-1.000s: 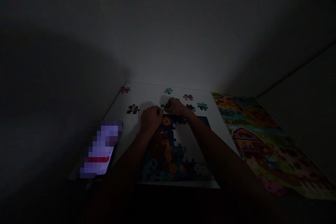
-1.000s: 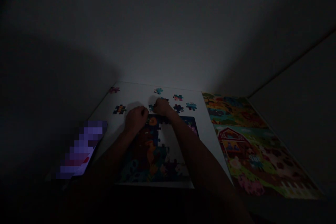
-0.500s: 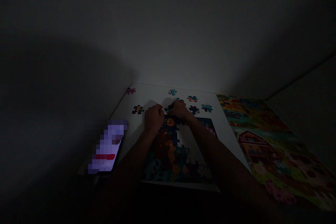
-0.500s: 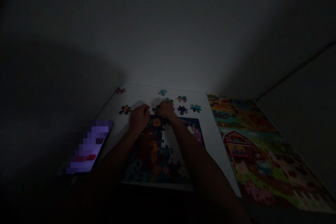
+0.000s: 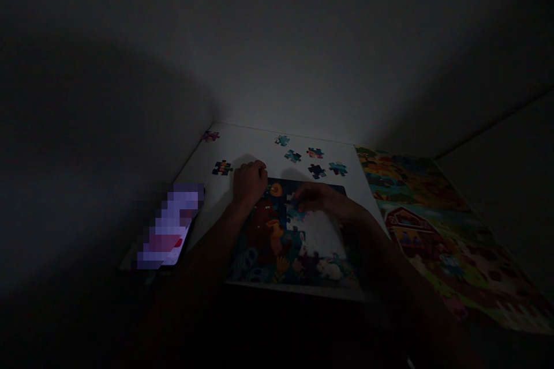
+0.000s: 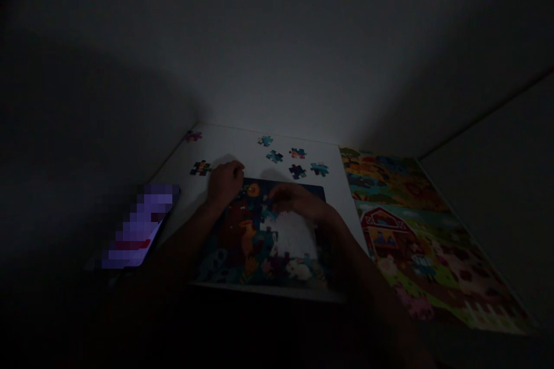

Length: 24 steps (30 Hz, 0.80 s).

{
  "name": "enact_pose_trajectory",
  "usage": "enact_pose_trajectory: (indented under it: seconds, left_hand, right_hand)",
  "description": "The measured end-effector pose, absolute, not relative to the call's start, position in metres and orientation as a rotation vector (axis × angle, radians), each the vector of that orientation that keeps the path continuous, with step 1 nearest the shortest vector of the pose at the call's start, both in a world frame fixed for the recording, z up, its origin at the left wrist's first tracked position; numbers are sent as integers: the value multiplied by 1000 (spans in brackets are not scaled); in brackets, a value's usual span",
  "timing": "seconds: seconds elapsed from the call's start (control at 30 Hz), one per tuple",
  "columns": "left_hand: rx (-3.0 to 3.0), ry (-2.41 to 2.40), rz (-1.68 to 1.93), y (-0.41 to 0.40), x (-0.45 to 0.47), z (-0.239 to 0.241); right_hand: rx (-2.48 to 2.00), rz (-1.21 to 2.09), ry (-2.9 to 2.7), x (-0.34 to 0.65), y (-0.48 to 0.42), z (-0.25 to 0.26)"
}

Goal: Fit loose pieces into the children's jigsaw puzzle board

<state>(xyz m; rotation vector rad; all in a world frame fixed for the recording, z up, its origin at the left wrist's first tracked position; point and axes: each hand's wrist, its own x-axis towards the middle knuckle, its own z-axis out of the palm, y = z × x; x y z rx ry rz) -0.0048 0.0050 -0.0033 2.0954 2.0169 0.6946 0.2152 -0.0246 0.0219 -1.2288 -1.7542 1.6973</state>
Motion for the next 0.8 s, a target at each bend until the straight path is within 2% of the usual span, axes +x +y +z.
enact_pose_trajectory:
  seconds: [0.13,0.47,0.63,0.8]
  left_hand:
    - [2104,2031,662,5,-4,-3]
    - [2116,2059,630,5,-3,-3]
    - [2110,2055,637,6,-3,-4]
    - [2102,2046,657,6,-3,-6]
  right_hand:
    - [-1158,1764,-1754,221,-49,10]
    - [-1123,1306,-2123,215,-53,1]
    - [-1294,1053,-2306,215,-63,10]
    - [-1185,1094,-2363,216,-66,12]
